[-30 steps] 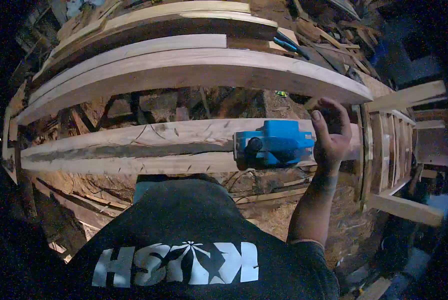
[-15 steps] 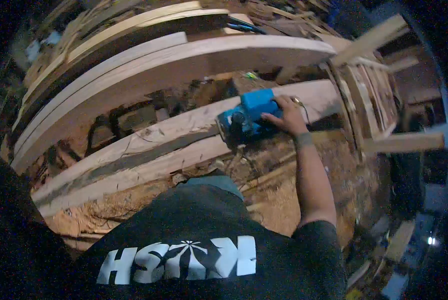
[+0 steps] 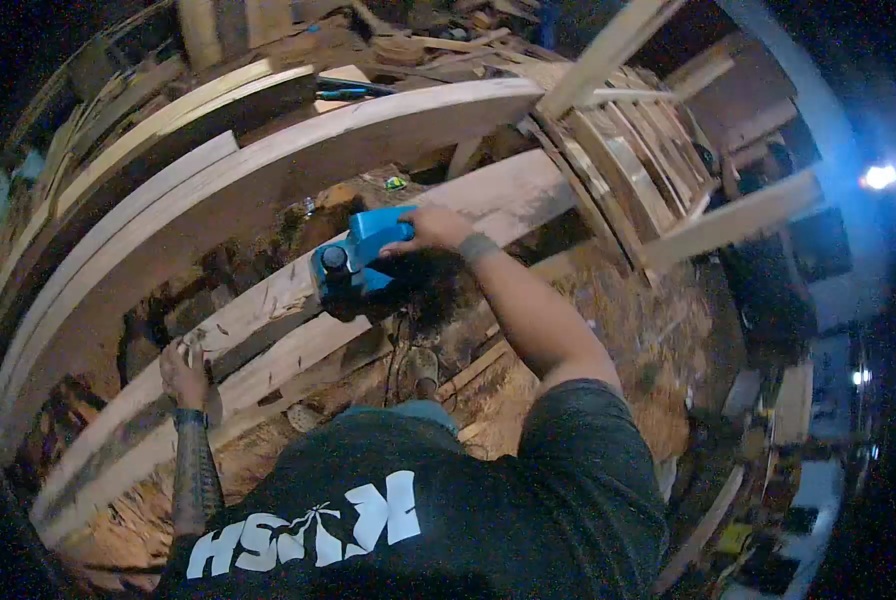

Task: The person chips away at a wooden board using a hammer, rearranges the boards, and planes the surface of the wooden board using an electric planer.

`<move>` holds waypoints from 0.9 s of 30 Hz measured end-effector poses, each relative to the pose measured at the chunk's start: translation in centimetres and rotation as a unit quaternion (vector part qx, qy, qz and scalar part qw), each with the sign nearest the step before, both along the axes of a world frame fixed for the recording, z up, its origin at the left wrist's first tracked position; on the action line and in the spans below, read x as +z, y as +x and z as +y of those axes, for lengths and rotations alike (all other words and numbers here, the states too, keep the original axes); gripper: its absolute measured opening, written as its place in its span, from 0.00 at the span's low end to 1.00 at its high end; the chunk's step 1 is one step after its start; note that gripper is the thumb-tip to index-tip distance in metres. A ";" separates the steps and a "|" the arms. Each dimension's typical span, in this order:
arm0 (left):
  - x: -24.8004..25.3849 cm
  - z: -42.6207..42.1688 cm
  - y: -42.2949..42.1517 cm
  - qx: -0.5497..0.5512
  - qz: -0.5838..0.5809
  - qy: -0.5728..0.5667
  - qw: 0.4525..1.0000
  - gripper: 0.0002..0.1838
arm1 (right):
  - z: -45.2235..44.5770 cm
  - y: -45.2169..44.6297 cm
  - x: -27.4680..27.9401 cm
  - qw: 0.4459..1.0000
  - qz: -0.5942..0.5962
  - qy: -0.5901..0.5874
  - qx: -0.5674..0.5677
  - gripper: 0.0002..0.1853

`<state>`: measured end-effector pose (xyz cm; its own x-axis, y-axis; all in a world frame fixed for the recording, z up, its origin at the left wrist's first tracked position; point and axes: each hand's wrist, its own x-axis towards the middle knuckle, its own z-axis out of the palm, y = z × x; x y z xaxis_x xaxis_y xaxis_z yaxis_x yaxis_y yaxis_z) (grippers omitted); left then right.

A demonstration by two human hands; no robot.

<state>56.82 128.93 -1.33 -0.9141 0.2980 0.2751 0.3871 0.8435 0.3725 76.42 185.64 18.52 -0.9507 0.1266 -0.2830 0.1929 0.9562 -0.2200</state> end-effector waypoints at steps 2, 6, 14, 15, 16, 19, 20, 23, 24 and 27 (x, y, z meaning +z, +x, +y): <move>1.5 2.6 2.7 0.126 -0.019 -0.106 0.986 0.29 | -0.4 0.6 -1.2 0.995 -0.021 -0.089 -0.038 0.45; 4.9 5.9 3.5 0.213 -0.107 -0.153 0.959 0.37 | -2.3 6.3 -5.4 0.891 0.072 -0.435 -0.105 0.29; 0.3 3.1 2.3 0.199 -0.071 -0.185 0.960 0.37 | -1.7 15.3 -3.8 0.844 0.122 -0.450 -0.266 0.23; 1.4 3.7 2.6 0.193 -0.075 -0.180 0.962 0.37 | -1.4 16.6 -4.3 0.849 0.138 -0.436 -0.266 0.23; 2.4 4.1 2.8 0.186 -0.079 -0.176 0.963 0.37 | -1.2 17.7 -4.7 0.852 0.155 -0.422 -0.267 0.24; 3.8 4.6 2.8 0.187 -0.116 -0.161 0.962 0.37 | 0.1 19.0 -3.2 0.864 0.129 -0.363 -0.326 0.24; 3.9 4.8 2.9 0.193 -0.113 -0.164 0.961 0.37 | 0.9 19.2 -3.6 0.836 0.122 -0.405 -0.349 0.25; 2.7 4.7 2.5 0.199 -0.099 -0.185 0.957 0.36 | 3.8 19.1 -3.6 0.703 0.089 -0.600 -0.371 0.25; 1.3 4.6 1.9 0.182 -0.086 -0.178 0.963 0.36 | 5.0 18.3 -5.1 0.736 0.127 -0.562 -0.356 0.24; -6.4 3.7 -0.6 0.075 -0.015 -0.077 0.994 0.35 | 8.7 13.5 -7.6 0.901 0.278 -0.279 -0.181 0.23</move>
<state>56.21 132.61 -7.73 -0.9586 0.1944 0.2082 0.2433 0.9388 0.2438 89.87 194.33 10.96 -0.8905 0.4418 0.1087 0.1811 0.5633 -0.8062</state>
